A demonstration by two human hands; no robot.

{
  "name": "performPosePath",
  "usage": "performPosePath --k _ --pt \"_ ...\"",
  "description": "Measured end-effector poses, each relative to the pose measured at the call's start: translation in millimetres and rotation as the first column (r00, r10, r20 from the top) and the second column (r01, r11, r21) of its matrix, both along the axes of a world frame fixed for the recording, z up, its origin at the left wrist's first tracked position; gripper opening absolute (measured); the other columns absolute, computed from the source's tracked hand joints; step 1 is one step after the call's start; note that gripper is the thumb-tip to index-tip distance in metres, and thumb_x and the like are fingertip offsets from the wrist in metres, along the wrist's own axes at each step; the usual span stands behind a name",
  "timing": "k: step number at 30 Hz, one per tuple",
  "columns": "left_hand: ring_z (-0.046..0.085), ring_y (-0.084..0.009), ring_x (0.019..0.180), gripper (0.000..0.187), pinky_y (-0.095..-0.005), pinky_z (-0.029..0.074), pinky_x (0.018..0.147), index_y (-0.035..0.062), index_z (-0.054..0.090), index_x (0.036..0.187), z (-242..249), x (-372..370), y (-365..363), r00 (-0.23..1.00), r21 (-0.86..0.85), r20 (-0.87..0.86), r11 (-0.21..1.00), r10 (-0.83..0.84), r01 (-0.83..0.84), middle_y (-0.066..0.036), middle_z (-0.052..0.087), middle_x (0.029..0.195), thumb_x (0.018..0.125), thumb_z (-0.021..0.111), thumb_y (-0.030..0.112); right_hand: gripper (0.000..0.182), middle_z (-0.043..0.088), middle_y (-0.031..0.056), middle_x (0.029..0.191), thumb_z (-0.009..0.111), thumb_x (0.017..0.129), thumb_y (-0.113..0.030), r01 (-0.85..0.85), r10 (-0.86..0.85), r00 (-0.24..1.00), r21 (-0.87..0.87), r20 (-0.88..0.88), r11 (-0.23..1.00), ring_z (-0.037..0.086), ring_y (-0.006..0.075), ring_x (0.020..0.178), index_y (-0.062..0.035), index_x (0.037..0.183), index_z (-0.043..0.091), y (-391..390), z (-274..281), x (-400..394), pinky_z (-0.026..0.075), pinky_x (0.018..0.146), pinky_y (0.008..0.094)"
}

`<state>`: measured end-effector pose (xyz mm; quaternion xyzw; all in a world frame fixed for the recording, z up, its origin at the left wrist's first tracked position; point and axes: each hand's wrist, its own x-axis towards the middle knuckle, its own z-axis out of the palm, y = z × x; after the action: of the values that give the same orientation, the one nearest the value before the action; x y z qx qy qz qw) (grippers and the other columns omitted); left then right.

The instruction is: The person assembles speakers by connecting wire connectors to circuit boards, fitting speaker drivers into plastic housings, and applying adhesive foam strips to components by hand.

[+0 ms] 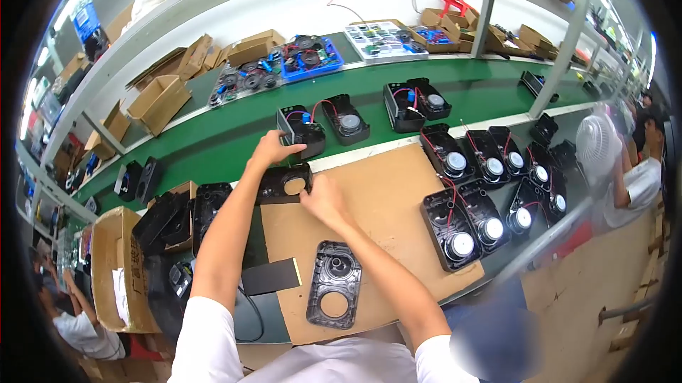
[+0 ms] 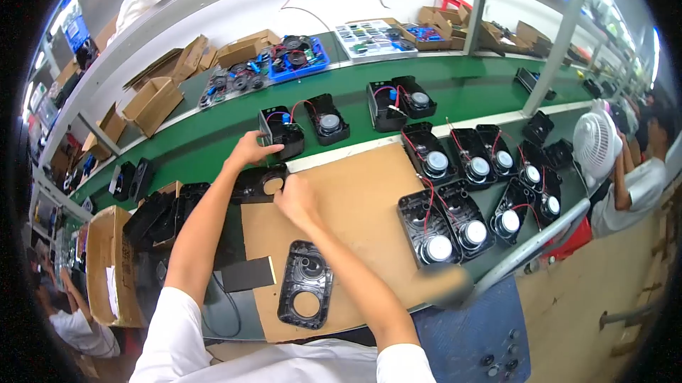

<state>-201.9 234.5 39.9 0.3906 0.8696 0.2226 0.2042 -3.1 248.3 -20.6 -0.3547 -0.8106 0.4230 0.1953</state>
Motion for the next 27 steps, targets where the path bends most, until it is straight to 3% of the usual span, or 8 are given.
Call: performPosePath --k 5,10,16,18,20,24,25,27 --pt "0.074 -0.0264 0.082 0.086 -0.0343 0.067 0.068 -0.0126 0.046 0.140 -13.2 -7.2 4.1 0.866 0.191 0.489 0.955 0.110 -0.229 -0.019 0.072 0.102 0.068 0.092 -0.002 0.031 0.071 0.0289 0.088 0.071 0.084 -0.025 0.055 -0.055 0.998 0.059 -0.003 0.997 0.070 0.0463 0.089 0.0049 0.090 0.069 1.5 -0.2 -5.8 0.055 0.080 0.0527" --pt "0.073 -0.0299 0.089 0.060 -0.0348 0.068 0.075 -0.0118 0.057 0.130 -18.6 -1.0 10.6 0.746 0.312 0.664 0.888 0.049 -0.337 -0.026 0.062 0.117 0.075 0.078 -0.018 0.033 0.071 0.0295 0.089 0.074 0.083 -0.027 -0.002 0.000 1.000 0.077 0.029 0.997 0.070 0.0462 0.088 0.0048 0.092 0.069 6.2 8.2 -13.3 0.055 0.079 0.0523" --pt "0.073 -0.0328 0.094 0.066 -0.0352 0.067 0.075 -0.0068 0.054 0.136 -29.1 -5.1 14.0 0.850 0.277 0.527 0.939 0.028 -0.203 -0.031 0.057 0.133 0.076 0.078 -0.016 0.046 0.070 0.0262 0.099 0.083 0.078 -0.034 -0.189 0.181 0.969 0.033 0.166 0.981 0.069 0.0430 0.093 0.0014 0.102 0.068 10.9 21.1 2.1 0.056 0.079 0.0511" --pt "0.071 -0.0331 0.102 0.066 -0.0378 0.065 0.078 -0.0053 0.050 0.140 -38.0 -10.9 9.6 0.874 0.246 0.486 0.956 0.020 -0.159 -0.029 0.058 0.135 0.080 0.077 -0.010 0.053 0.061 0.0229 0.116 0.087 0.075 -0.028 0.114 -0.058 0.989 0.457 -0.136 0.882 0.065 0.0413 0.101 -0.0019 0.113 0.061 26.1 9.3 -0.1 0.055 0.080 0.0518" --pt "0.068 -0.0315 0.112 0.068 -0.0414 0.063 0.081 -0.0026 0.043 0.148 -49.1 -21.2 7.8 0.888 0.171 0.459 0.979 0.020 -0.110 -0.026 0.058 0.138 0.087 0.074 -0.001 0.059 0.056 0.0211 0.118 0.089 0.072 -0.028 0.020 0.032 0.995 0.515 -0.091 0.857 0.063 0.0394 0.103 -0.0030 0.117 0.058 48.5 3.5 -9.5 0.055 0.081 0.0505" --pt "0.060 -0.0344 0.126 0.067 -0.0511 0.054 0.097 -0.0031 0.031 0.155 -47.9 -21.6 8.7 0.806 0.203 0.589 0.957 0.051 -0.208 -0.026 0.058 0.139 0.101 0.057 0.027 0.067 0.053 0.0175 0.119 0.092 0.066 -0.029 -0.149 0.119 0.989 0.647 0.090 0.748 0.062 0.0342 0.106 -0.0043 0.118 0.057 70.2 3.8 -29.6 0.054 0.083 0.0460" --pt "0.058 -0.0361 0.129 0.082 -0.0533 0.049 0.103 -0.0068 0.029 0.155 -48.1 -23.2 8.0 0.803 0.218 0.596 0.961 0.008 -0.172 -0.028 0.058 0.138 0.102 0.050 0.052 0.064 0.054 0.0148 0.117 0.092 0.067 -0.031 -0.137 0.126 0.990 0.696 0.068 0.704 0.061 0.0322 0.105 -0.0052 0.116 0.060 73.8 1.3 -31.6 0.053 0.083 0.0434" --pt "0.059 -0.0363 0.127 0.094 -0.0523 0.053 0.098 -0.0085 0.031 0.153 -41.2 -25.3 15.0 0.769 0.170 0.634 0.956 0.082 -0.241 -0.029 0.059 0.135 0.096 0.051 0.064 0.061 0.055 0.0138 0.116 0.091 0.068 -0.032 -0.145 0.147 0.987 0.700 0.057 0.699 0.061 0.0312 0.104 -0.0051 0.114 0.061 79.2 -5.3 -34.8 0.052 0.082 0.0427"
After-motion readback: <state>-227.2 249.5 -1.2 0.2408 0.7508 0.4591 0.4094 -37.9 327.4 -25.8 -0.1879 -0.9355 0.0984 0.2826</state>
